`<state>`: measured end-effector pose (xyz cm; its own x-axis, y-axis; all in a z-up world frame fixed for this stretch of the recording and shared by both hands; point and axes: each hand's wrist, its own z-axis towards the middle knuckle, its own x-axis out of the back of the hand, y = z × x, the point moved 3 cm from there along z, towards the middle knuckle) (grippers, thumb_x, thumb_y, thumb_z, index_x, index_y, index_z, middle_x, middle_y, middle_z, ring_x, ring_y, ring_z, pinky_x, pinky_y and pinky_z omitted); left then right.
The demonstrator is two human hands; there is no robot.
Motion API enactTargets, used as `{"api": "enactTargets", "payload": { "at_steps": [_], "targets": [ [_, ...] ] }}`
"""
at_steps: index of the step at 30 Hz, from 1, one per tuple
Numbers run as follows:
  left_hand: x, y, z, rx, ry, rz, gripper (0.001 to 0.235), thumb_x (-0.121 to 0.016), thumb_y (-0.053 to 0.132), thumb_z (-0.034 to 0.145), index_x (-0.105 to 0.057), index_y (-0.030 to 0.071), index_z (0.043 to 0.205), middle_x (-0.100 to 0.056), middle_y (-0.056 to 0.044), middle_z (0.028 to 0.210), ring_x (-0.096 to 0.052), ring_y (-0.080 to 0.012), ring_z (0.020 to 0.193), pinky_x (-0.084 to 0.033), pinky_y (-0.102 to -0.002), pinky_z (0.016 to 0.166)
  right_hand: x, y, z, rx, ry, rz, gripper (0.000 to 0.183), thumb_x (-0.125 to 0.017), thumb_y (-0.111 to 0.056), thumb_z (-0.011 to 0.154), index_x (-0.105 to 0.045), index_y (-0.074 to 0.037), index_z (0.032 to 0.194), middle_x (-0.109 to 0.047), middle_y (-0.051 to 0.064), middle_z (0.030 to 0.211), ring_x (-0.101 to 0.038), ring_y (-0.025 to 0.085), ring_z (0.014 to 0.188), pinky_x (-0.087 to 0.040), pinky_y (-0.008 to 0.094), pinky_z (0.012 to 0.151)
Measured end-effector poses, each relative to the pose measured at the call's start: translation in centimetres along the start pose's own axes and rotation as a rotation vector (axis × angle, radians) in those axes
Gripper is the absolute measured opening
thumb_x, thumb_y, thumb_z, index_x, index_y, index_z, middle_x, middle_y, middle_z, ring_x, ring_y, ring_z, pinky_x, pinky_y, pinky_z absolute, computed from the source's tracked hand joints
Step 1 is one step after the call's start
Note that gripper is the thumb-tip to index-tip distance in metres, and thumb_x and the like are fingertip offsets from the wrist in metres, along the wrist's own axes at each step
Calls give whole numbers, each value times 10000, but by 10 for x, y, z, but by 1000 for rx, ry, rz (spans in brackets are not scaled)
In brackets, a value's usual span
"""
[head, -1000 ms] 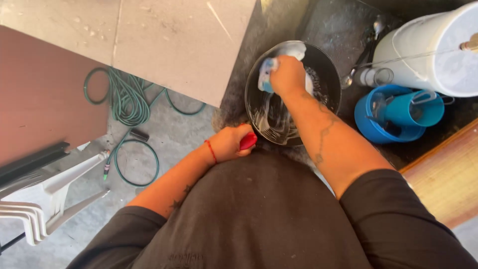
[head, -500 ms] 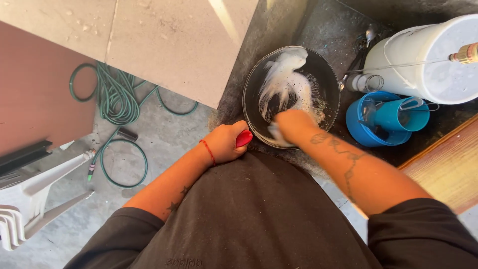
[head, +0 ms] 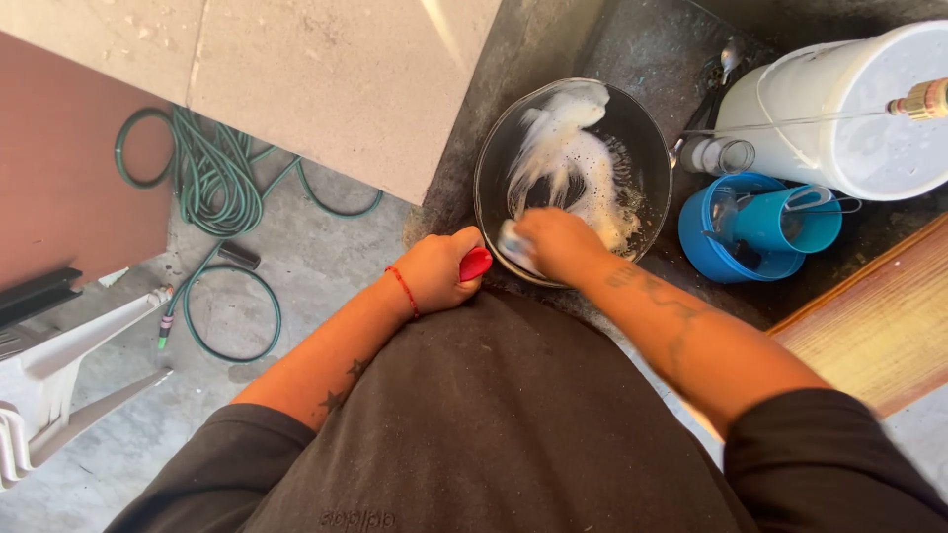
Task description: The person washes several kitchen items at an outdoor sink using a sponge and soap. They scrub and rinse a pink plastic lid, a wooden cutting board, a wooden spatula, a white plastic lid, and a black frying pan, placing the cleaned items on a nearby tiled counter.
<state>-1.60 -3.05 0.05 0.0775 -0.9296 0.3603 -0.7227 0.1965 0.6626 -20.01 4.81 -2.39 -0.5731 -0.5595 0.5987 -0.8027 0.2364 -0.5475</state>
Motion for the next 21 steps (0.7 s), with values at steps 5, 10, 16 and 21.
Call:
{"api": "enactTargets", "payload": {
  "at_steps": [5,10,16,21],
  "targets": [
    [3,0,-3,16,15,11,228,-599,299,833,-561,181,1025,-677,-172,817,-696,-412,834,-572,-474,755,14,6,0,29,-18,-130,198,-684,-106,801,-707,-97,997,-714,85,1000,-676,332,996,-555,465,878],
    [10,4,0,45,6,14,259,-601,312,824,-557,175,1039,-685,-202,855,-687,-427,898,-565,-496,795,10,19,6,-33,-105,-161,227,-679,-125,790,-732,-115,1011,-734,68,992,-687,326,1003,-555,462,885],
    [9,5,-8,-25,67,61,280,-621,299,806,-561,160,1042,-688,-201,835,-689,-432,860,-571,-486,782,13,7,13,11,-85,-195,244,-635,-177,847,-728,-111,1063,-719,118,1033,-672,344,1039,-543,486,905],
    [2,3,-2,-32,49,35,294,-630,294,794,-554,160,1043,-689,-208,839,-691,-435,858,-570,-499,774,2,11,15,-12,-51,-123,281,-637,-165,837,-712,-88,1096,-713,148,1041,-666,382,1028,-541,514,891]
  ]
}}
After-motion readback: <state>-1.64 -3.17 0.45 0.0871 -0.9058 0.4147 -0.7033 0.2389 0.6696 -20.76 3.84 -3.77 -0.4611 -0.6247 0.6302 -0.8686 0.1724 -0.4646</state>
